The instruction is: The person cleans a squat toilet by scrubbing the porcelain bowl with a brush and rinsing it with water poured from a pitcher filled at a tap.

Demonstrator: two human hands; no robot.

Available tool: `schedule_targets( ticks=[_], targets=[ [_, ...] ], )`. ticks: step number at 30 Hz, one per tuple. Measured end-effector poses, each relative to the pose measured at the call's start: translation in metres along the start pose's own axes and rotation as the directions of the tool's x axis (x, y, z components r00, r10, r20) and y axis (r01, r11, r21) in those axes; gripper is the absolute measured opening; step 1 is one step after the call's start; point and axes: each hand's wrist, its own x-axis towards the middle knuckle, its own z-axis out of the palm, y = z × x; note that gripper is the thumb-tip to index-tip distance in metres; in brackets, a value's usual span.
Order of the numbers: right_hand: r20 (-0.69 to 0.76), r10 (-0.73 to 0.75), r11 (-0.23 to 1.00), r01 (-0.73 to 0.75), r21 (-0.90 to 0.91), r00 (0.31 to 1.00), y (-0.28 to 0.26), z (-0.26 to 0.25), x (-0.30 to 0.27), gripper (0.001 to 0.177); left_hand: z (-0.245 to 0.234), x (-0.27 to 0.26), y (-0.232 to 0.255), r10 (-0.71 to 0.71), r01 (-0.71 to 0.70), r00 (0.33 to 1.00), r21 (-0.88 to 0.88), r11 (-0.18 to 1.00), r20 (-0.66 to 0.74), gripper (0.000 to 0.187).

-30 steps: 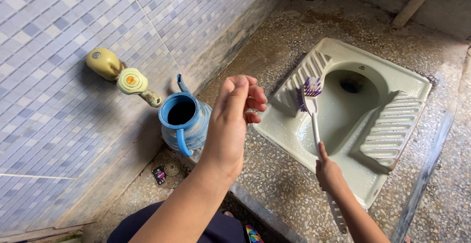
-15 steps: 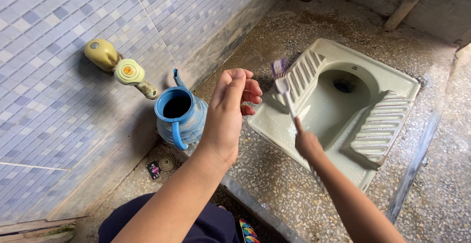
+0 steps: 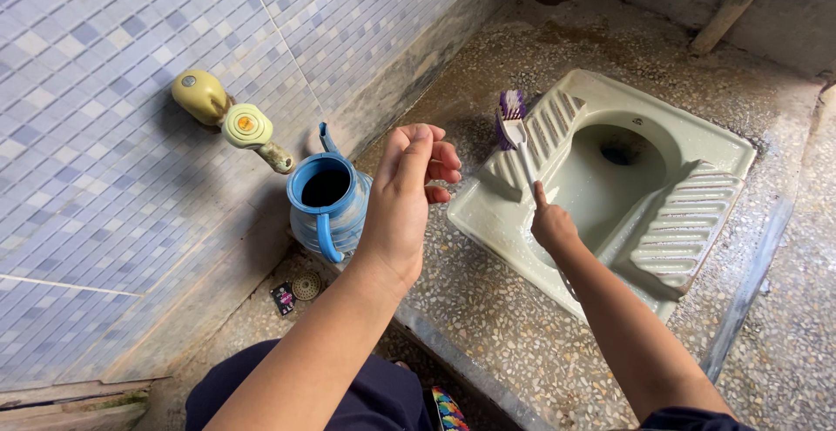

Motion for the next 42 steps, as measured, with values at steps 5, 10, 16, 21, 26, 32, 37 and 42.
schedule_targets(
  ticks=[5,10,16,21,26,32,37,42],
  targets=[
    [0.123,0.004,1.000,-0.003,-0.015,0.992,0.035,0.022,-0.100,0.083,-0.008,0.000,0.006,-0.022,0.022,1.000,-0.012,1.000,0.004,0.026],
    [0.079,-0.029,0.999,0.026,0.030,0.996,0.052,0.030,-0.136,0.086,-0.008,-0.003,0.008,-0.033,0.033,0.999,-0.020,0.999,0.007,0.026],
    [-0.002,-0.039,0.999,0.039,-0.013,0.999,0.000,0.011,-0.025,0.082,-0.002,-0.002,0.007,-0.007,0.007,1.000,-0.006,1.000,0.012,0.027],
    [0.039,-0.035,0.998,0.037,-0.055,0.999,-0.024,0.027,-0.059,0.088,-0.006,0.000,0.007,-0.009,0.009,1.000,-0.003,1.000,0.002,0.026],
    [0.039,-0.014,0.999,0.013,0.048,0.999,0.007,0.025,-0.139,0.081,-0.011,-0.002,0.007,0.000,0.000,1.000,-0.016,1.000,0.003,0.025],
    [0.037,-0.097,0.995,0.097,0.006,0.995,0.023,0.009,-0.193,0.078,-0.012,-0.011,0.002,0.007,-0.006,1.000,0.045,0.999,-0.019,0.025],
    [0.141,-0.111,0.987,0.126,-0.102,0.984,0.030,0.012,-0.217,0.079,-0.025,-0.017,0.003,0.008,-0.008,0.999,0.017,1.000,-0.036,0.023],
    [0.133,-0.068,0.990,0.084,-0.113,0.989,0.032,0.034,-0.169,0.087,-0.031,-0.020,0.005,0.015,-0.016,1.000,-0.007,1.000,-0.025,0.022]
  ],
)
